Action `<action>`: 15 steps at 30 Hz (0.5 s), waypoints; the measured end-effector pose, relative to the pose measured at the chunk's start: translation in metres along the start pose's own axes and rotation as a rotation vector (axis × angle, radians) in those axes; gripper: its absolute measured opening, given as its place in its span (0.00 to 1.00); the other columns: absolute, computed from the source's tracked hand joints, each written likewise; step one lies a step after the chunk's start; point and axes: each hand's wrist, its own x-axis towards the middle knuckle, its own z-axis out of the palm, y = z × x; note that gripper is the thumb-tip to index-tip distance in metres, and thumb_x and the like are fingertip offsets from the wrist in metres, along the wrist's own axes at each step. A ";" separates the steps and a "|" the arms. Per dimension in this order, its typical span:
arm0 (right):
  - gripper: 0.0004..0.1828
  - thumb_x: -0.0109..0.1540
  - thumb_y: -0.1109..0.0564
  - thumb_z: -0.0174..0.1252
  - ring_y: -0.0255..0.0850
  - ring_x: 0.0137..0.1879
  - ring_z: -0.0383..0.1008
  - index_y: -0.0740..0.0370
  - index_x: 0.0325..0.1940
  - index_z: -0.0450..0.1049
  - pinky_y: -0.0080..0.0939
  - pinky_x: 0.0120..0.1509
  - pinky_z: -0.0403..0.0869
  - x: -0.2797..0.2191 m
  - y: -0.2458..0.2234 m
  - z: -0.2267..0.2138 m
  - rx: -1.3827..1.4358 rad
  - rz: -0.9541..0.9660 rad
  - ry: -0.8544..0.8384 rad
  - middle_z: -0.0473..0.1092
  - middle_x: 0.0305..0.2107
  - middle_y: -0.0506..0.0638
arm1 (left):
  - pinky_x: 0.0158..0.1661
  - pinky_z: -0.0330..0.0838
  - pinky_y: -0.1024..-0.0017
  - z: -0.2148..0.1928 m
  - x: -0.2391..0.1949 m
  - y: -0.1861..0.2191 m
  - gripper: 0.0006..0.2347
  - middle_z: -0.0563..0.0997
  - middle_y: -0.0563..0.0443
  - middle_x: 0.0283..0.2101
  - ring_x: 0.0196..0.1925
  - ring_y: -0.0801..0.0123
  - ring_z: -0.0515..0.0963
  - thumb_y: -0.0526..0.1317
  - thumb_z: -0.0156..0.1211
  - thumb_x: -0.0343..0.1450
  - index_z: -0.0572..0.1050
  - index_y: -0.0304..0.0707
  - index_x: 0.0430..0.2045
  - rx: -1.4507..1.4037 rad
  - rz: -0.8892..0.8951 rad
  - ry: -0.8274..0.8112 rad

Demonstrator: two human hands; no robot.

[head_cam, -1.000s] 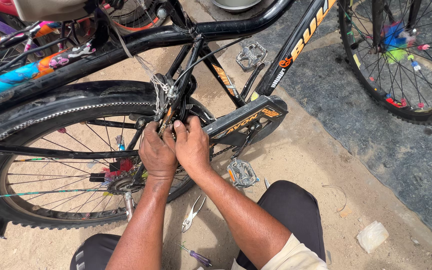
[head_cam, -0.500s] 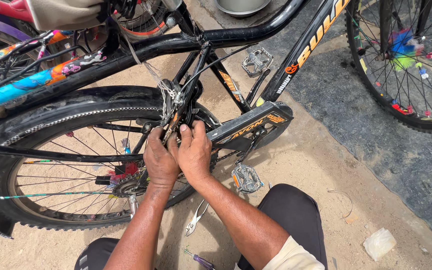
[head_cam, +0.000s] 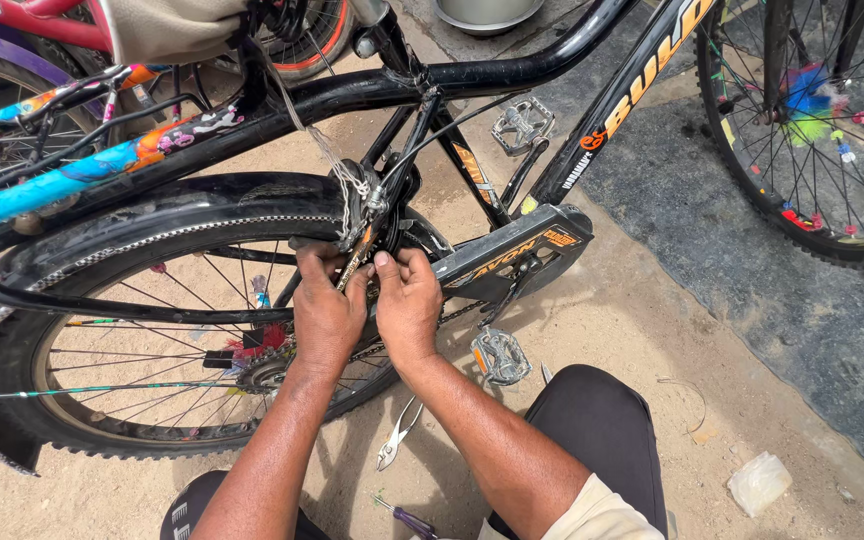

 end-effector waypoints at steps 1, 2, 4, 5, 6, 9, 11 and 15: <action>0.13 0.68 0.52 0.57 0.33 0.36 0.77 0.66 0.44 0.74 0.37 0.43 0.76 0.002 -0.004 0.000 0.014 -0.024 -0.002 0.79 0.31 0.51 | 0.39 0.78 0.58 -0.001 0.004 0.000 0.20 0.83 0.35 0.37 0.39 0.47 0.87 0.36 0.68 0.71 0.60 0.32 0.48 0.015 -0.005 -0.005; 0.12 0.68 0.53 0.57 0.33 0.37 0.77 0.66 0.45 0.75 0.37 0.44 0.76 0.003 -0.008 -0.001 0.028 -0.047 -0.004 0.79 0.32 0.51 | 0.39 0.78 0.58 -0.002 0.007 -0.001 0.21 0.83 0.35 0.37 0.39 0.47 0.87 0.37 0.68 0.71 0.59 0.32 0.48 0.013 0.013 -0.001; 0.11 0.67 0.53 0.57 0.34 0.37 0.77 0.66 0.45 0.76 0.38 0.44 0.75 -0.003 -0.011 -0.001 -0.038 -0.045 0.009 0.79 0.31 0.51 | 0.38 0.79 0.58 -0.002 0.005 -0.003 0.21 0.83 0.36 0.37 0.39 0.48 0.87 0.37 0.68 0.71 0.59 0.32 0.48 0.008 0.034 -0.014; 0.11 0.67 0.53 0.58 0.35 0.36 0.78 0.65 0.45 0.76 0.38 0.43 0.75 -0.003 -0.013 0.000 -0.114 -0.036 0.020 0.78 0.30 0.51 | 0.38 0.79 0.58 -0.001 0.006 -0.003 0.21 0.84 0.36 0.37 0.39 0.47 0.87 0.37 0.68 0.71 0.59 0.32 0.48 0.010 0.045 -0.010; 0.11 0.67 0.53 0.58 0.36 0.34 0.79 0.65 0.45 0.76 0.39 0.42 0.75 -0.003 -0.014 0.001 -0.191 -0.027 0.032 0.78 0.29 0.52 | 0.39 0.79 0.58 -0.001 0.007 -0.004 0.21 0.84 0.36 0.38 0.40 0.47 0.87 0.36 0.68 0.71 0.58 0.32 0.48 0.012 0.056 -0.005; 0.12 0.66 0.53 0.59 0.38 0.36 0.81 0.67 0.44 0.74 0.40 0.43 0.77 -0.003 -0.010 -0.002 -0.179 -0.141 0.005 0.79 0.31 0.51 | 0.39 0.78 0.57 0.000 0.005 -0.005 0.21 0.84 0.35 0.38 0.40 0.45 0.86 0.35 0.68 0.71 0.58 0.31 0.49 0.041 0.054 0.002; 0.12 0.65 0.53 0.59 0.39 0.35 0.80 0.66 0.44 0.75 0.41 0.42 0.76 0.003 -0.007 -0.004 -0.184 -0.157 0.011 0.79 0.30 0.52 | 0.39 0.77 0.56 -0.001 0.001 -0.005 0.22 0.84 0.34 0.38 0.40 0.44 0.86 0.35 0.68 0.70 0.58 0.31 0.49 0.046 0.047 -0.001; 0.13 0.66 0.52 0.59 0.41 0.34 0.80 0.67 0.43 0.74 0.43 0.41 0.76 0.004 -0.008 -0.006 -0.231 -0.117 -0.015 0.79 0.28 0.54 | 0.40 0.77 0.57 0.000 0.005 -0.004 0.21 0.84 0.34 0.38 0.41 0.44 0.86 0.34 0.67 0.71 0.58 0.31 0.49 -0.010 0.073 0.005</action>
